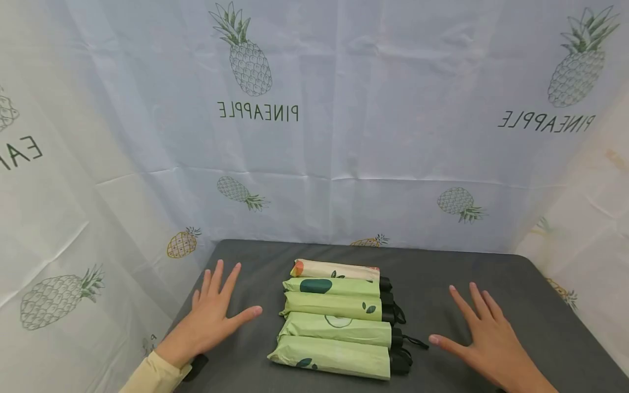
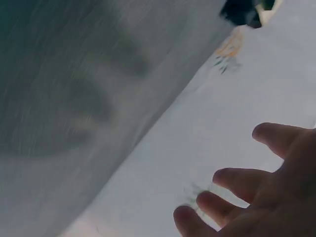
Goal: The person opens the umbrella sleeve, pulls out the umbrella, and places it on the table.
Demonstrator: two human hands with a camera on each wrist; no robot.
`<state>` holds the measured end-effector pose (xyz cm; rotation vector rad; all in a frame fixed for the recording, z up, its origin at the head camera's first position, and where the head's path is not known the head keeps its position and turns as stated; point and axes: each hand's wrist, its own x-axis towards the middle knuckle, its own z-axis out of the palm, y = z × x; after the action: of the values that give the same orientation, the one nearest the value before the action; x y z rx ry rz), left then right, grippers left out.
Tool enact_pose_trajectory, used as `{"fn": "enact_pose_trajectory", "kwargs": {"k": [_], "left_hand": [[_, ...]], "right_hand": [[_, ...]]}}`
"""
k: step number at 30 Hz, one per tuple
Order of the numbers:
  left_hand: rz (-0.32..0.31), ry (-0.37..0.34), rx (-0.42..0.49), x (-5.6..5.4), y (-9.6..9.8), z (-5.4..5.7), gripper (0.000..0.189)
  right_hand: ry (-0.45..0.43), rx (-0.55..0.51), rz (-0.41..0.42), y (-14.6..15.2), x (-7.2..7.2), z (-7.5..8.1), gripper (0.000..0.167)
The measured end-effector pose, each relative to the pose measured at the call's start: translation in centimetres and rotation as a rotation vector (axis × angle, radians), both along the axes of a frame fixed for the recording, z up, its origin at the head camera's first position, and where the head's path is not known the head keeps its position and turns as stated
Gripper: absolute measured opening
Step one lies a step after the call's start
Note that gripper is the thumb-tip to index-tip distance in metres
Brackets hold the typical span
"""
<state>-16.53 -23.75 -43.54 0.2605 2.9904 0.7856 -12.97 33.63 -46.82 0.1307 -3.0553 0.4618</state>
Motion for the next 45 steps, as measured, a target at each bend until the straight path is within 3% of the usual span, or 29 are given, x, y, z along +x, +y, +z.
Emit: {"fn": "enact_pose_trajectory", "kwargs": {"k": [5, 9, 13, 18, 23, 29, 42, 45], "left_hand": [[-0.028, -0.097, 0.09, 0.6, 1.3, 0.1, 0.105], [0.014, -0.149, 0.199, 1.1, 2.9, -0.2, 0.103], [0.044, -0.222, 0.317, 1.4, 4.2, -0.9, 0.092], [-0.001, -0.311, 0.36, 1.6, 4.9, -2.1, 0.078], [-0.02, -0.37, 0.425, 1.8, 5.0, -3.2, 0.065], [-0.038, -0.402, 0.471, 2.2, 5.5, -4.1, 0.045], [0.128, -0.494, 0.533, 2.5, 6.6, -4.5, 0.046], [0.137, -0.503, 0.53, 2.6, 6.7, -4.4, 0.046]], "right_hand": [[-0.063, -0.137, 0.036, -2.4, 0.1, 0.3, 0.105], [-0.089, -0.225, 0.073, -4.5, 0.6, 0.4, 0.091], [-0.114, -0.312, 0.119, -6.1, 1.2, 0.1, 0.08], [-0.191, -0.4, 0.148, -7.4, 1.4, -0.7, 0.067], [-0.248, -0.451, 0.077, -8.0, 1.3, -1.3, 0.057], [-0.277, -0.441, -0.011, -8.4, 1.3, -1.9, 0.052], [-0.377, -0.505, 0.04, -7.8, 1.3, -2.7, 0.04], [-0.399, -0.499, 0.043, -7.9, 1.4, -2.6, 0.04]]}}
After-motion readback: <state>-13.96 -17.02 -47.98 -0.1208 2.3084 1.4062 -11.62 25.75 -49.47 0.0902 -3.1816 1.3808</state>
